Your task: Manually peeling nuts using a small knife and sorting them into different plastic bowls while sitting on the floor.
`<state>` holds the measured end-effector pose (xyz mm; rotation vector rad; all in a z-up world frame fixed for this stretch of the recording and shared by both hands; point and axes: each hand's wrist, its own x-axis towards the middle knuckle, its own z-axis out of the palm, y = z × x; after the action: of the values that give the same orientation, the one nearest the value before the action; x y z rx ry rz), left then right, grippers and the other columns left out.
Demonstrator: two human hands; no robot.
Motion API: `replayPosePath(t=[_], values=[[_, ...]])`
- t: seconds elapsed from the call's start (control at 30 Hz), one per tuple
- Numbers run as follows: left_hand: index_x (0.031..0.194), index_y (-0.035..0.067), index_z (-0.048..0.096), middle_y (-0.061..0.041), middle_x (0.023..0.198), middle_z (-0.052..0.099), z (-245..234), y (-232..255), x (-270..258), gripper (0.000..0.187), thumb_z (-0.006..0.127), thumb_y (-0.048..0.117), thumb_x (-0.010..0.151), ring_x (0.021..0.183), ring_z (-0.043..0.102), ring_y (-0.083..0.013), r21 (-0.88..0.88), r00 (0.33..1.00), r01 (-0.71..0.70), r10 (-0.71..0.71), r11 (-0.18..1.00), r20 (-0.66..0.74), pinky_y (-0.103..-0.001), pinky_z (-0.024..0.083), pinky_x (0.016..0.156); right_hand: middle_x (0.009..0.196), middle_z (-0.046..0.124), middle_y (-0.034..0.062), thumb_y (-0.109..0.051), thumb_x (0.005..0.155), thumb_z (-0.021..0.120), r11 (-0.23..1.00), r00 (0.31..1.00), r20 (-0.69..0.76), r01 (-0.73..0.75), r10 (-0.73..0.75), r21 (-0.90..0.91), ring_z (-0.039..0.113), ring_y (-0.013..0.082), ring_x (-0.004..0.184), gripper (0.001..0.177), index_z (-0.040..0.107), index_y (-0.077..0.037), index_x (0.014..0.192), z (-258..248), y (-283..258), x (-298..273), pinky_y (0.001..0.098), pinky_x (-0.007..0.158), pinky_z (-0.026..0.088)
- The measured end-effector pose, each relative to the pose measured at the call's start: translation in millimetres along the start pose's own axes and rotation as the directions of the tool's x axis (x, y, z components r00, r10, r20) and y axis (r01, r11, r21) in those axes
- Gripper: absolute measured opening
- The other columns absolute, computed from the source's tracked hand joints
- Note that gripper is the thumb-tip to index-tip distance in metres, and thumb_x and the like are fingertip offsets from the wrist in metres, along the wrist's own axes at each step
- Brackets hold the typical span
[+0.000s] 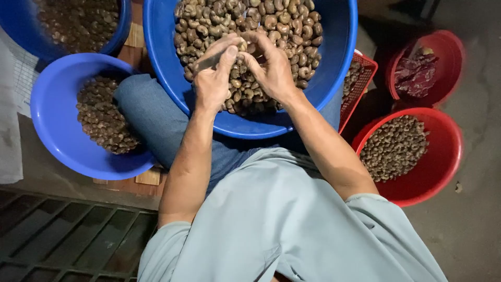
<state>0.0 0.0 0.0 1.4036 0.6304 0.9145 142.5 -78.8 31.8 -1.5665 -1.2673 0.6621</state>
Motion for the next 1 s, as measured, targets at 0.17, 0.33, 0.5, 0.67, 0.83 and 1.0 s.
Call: replayPosePath(t=[0.17,0.33,0.5,0.67,0.83,1.0], values=[[0.119,0.002,0.07,-0.017,0.12,0.071,0.0,5.7,-1.0,0.021,0.064,0.013,0.103,0.107,0.068,-0.0248,0.081,0.999,0.019,-0.017,0.997,-0.028,-0.035,0.063,0.092,0.096,0.068,0.0098,-0.005,0.099,0.074,0.999,0.999,-0.002,0.033,-0.033,-0.028,0.066,0.0163,0.076,0.032,0.059,0.001,0.127,-1.0,-1.2,0.1,0.0279,0.066,0.058],[0.114,0.007,0.073,-0.019,0.13,0.067,-0.8,-3.8,-1.1,0.016,0.066,0.014,0.101,0.127,0.063,-0.0318,0.11,1.0,-0.002,-0.001,0.994,0.021,-0.044,0.06,0.107,0.094,0.074,0.0122,-0.006,0.098,0.075,0.998,0.999,-0.026,0.036,-0.037,-0.06,0.068,0.0164,0.072,0.033,0.059,0.002,0.126,-1.7,-3.5,0.1,0.0278,0.061,0.058],[0.115,0.005,0.072,-0.018,0.13,0.066,0.3,-0.8,-0.5,0.019,0.064,0.018,0.103,0.126,0.062,-0.0307,0.101,0.998,-0.031,0.025,0.994,0.062,-0.045,0.06,0.106,0.089,0.071,0.0094,-0.006,0.098,0.075,0.995,0.997,-0.037,0.064,-0.067,-0.079,0.064,0.0149,0.069,0.03,0.06,0.002,0.123,-1.9,-3.6,-0.1,0.0269,0.059,0.054],[0.123,-0.001,0.066,-0.022,0.112,0.074,-1.0,-10.6,-3.2,0.022,0.063,0.01,0.105,0.101,0.076,-0.0289,0.003,0.998,0.007,-0.007,1.0,-0.054,-0.034,0.07,0.087,0.093,0.07,0.0103,-0.003,0.096,0.073,0.993,0.995,-0.066,0.061,-0.068,-0.101,0.065,0.0178,0.074,0.031,0.06,0.001,0.124,-10.6,6.1,-0.1,0.0278,0.063,0.058],[0.123,0.001,0.067,-0.022,0.117,0.073,-3.7,-6.7,-2.6,0.021,0.063,0.008,0.104,0.102,0.078,-0.0284,-0.025,0.989,0.08,-0.082,0.996,-0.122,-0.031,0.071,0.083,0.108,0.07,0.0142,0.004,0.099,0.07,0.957,0.935,-0.299,0.111,-0.192,-0.267,0.07,0.0239,0.088,0.03,0.058,-0.002,0.126,-74.6,-12.8,-22.2,0.033,0.076,0.062],[0.125,0.002,0.065,-0.018,0.11,0.077,0.4,4.4,0.1,0.026,0.062,0.013,0.102,0.099,0.08,-0.0248,0.052,0.96,0.233,-0.221,0.971,-0.174,-0.03,0.071,0.079,0.118,0.063,0.0159,0.007,0.104,0.065,0.969,0.838,-0.545,-0.104,-0.036,-0.223,0.058,0.0233,0.101,0.028,0.055,0.002,0.13,-151.4,28.9,-76.6,0.0359,0.095,0.053]])
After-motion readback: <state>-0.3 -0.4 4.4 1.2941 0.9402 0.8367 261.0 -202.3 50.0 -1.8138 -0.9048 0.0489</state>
